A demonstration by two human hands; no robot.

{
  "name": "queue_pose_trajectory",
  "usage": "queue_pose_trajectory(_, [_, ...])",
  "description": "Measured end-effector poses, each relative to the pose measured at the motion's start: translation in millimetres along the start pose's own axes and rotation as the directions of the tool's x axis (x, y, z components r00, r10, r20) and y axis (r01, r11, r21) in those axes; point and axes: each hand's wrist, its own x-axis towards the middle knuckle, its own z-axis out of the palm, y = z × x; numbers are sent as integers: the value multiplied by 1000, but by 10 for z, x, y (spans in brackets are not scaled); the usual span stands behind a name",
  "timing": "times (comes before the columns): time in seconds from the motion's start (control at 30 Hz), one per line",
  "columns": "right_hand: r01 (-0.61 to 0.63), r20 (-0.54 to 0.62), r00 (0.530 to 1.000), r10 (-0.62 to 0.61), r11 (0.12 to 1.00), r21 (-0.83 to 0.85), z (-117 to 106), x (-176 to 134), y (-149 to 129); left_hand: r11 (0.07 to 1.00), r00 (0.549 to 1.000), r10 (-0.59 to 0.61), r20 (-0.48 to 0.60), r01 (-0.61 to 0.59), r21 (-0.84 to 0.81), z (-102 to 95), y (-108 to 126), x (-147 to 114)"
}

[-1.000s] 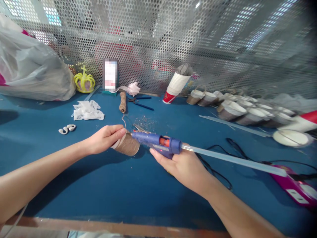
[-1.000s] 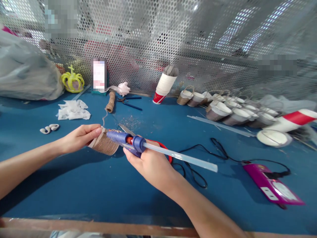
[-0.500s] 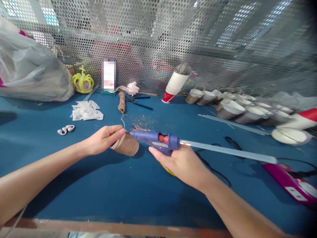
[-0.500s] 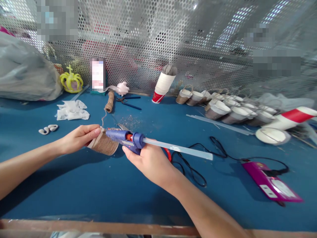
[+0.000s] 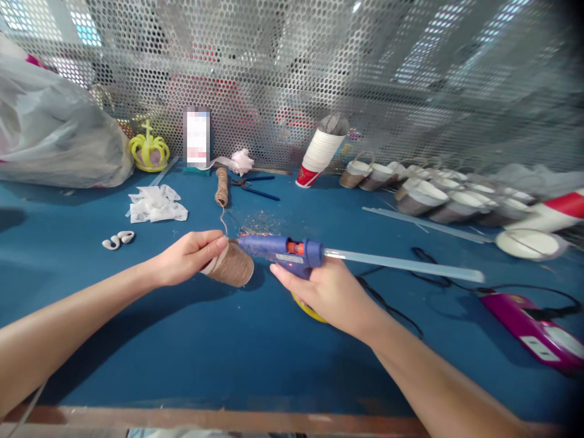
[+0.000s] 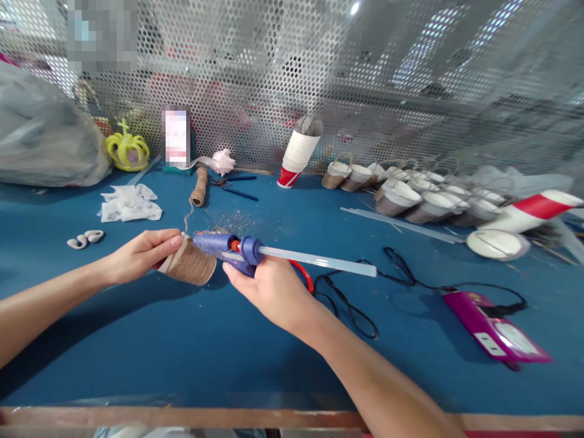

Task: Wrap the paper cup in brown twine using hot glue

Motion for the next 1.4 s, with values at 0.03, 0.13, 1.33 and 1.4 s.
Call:
queue_pose_trajectory(0.03, [-3, 4, 1000, 3, 1000, 1, 2, 5, 1, 1000, 1000, 0, 1, 0, -3, 1, -4, -1])
queue_pose_trajectory(0.13, [-6, 2, 1000, 6, 1000, 9, 6, 7, 2, 1000, 1000, -5, 10, 5, -8, 2, -10, -4])
queue_pose_trajectory(1.33, [55, -54, 997, -61, 993, -104, 31, -95, -45, 999, 999, -35, -18, 35, 4, 10, 4, 2])
queue_pose_trajectory(1.4, [65, -63, 995, -71, 994, -89, 44, -105, -42, 999, 999, -34, -25, 34, 2, 13, 11, 3])
